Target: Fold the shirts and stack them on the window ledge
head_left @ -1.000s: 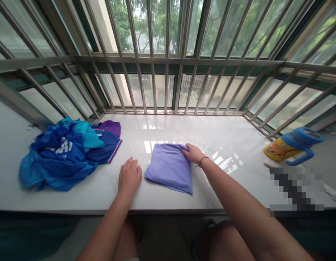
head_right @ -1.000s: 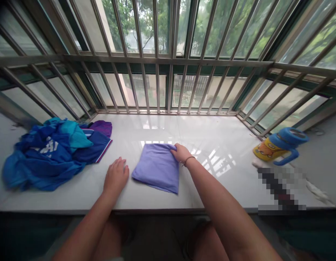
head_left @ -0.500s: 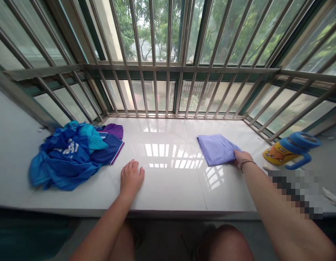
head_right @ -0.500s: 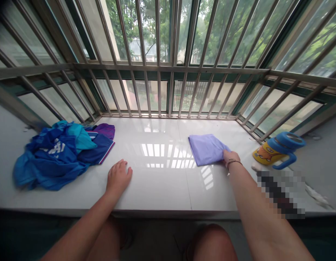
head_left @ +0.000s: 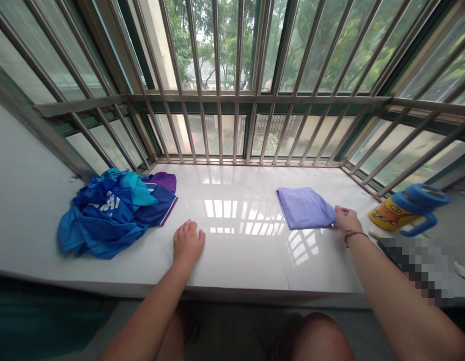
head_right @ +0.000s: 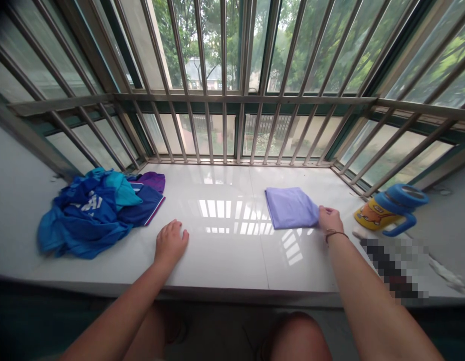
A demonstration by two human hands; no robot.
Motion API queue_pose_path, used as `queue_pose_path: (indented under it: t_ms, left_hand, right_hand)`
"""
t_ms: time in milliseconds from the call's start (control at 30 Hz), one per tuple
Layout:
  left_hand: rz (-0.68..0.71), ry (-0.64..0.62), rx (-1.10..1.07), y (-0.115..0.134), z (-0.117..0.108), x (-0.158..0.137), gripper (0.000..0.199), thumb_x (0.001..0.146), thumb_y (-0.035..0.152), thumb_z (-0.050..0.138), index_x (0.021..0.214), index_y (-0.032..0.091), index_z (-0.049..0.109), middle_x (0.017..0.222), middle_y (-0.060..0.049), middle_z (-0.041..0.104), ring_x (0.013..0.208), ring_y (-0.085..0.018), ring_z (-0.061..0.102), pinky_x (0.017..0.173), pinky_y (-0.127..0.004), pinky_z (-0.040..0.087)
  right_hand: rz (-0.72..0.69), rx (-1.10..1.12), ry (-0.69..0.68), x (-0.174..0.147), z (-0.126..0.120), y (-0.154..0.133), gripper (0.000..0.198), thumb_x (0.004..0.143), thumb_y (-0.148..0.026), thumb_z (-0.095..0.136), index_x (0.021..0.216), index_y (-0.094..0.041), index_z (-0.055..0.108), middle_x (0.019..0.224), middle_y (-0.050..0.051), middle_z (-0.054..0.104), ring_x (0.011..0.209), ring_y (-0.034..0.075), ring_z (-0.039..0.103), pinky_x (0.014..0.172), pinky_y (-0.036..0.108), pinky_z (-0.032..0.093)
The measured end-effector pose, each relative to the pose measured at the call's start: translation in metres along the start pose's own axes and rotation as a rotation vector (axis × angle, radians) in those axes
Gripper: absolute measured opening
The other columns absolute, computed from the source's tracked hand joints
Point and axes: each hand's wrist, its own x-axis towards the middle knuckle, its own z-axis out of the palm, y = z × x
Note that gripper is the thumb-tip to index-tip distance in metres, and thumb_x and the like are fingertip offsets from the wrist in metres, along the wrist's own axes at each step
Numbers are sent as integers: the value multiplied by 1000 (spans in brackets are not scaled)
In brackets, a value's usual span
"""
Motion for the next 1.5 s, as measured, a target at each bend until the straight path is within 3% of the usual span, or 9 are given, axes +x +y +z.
queue_pose_path:
  t_ms: [200,400,500,600,700,867,1167,1367,1500]
  left_hand:
    - [-4,28,-13,1,2,0,32,102,29,57,125,14,72,146,-20,71,137,-35,63,119,-49,46]
    - [-6,16,-17,1,1,1,33,101,28,58,126,13,72,146,-21,70,138,-35,62,120,-49,46]
    - [-15,13,-36,1,2,1,33,100,28,59,127,14,73,147,-21,70,140,-35,62,121,-49,45]
    - [-34,7,-57,4,1,1,33,99,27,60,127,15,73,148,-21,69,141,-35,61,122,-51,44]
    - [-49,-8,-69,6,-2,1,34,100,26,59,129,15,73,150,-21,68,142,-36,60,124,-52,43]
    - [-73,-46,-69,7,-6,2,36,100,26,59,131,14,73,152,-21,67,144,-35,59,126,-52,41]
    - [-86,-25,-205,6,-6,2,36,98,23,61,130,13,73,151,-24,66,145,-39,58,127,-58,39]
    - [-66,-58,-304,-9,-13,-9,20,95,16,60,107,21,76,131,-12,78,130,-27,70,118,-42,52]
    - [-59,-12,-301,-46,-43,-25,30,97,20,59,123,21,73,140,-14,74,135,-29,67,119,-45,52]
  right_hand:
    - [61,1,140,14,-25,9,53,107,-37,36,135,-3,66,118,26,70,98,29,58,90,45,43]
    - [-6,-48,74,0,-28,9,50,87,-18,56,132,-1,70,99,18,72,81,25,59,82,44,43]
    - [-74,-50,6,-18,-23,9,61,82,-16,61,142,-4,67,129,27,68,103,30,68,90,44,48]
    - [-281,-132,-58,-58,-12,16,75,86,-36,73,154,-6,59,167,37,37,151,45,47,115,56,43]
    - [-646,-221,-105,-124,4,30,86,98,-61,63,161,-5,48,175,38,24,168,51,19,127,75,27]
    - [-991,-250,-235,-243,29,56,84,108,-64,49,174,-15,30,184,28,14,167,48,28,123,69,43]
    - [-1137,-294,-7,-290,55,64,47,106,-37,53,146,-21,72,153,15,70,139,38,67,120,57,47]
    - [-1204,-275,46,-286,59,68,48,102,-31,54,142,-16,75,149,14,73,135,35,70,117,48,49]
    - [-1186,-247,40,-288,61,69,49,101,-31,55,143,-16,75,150,14,72,137,35,69,120,48,48]
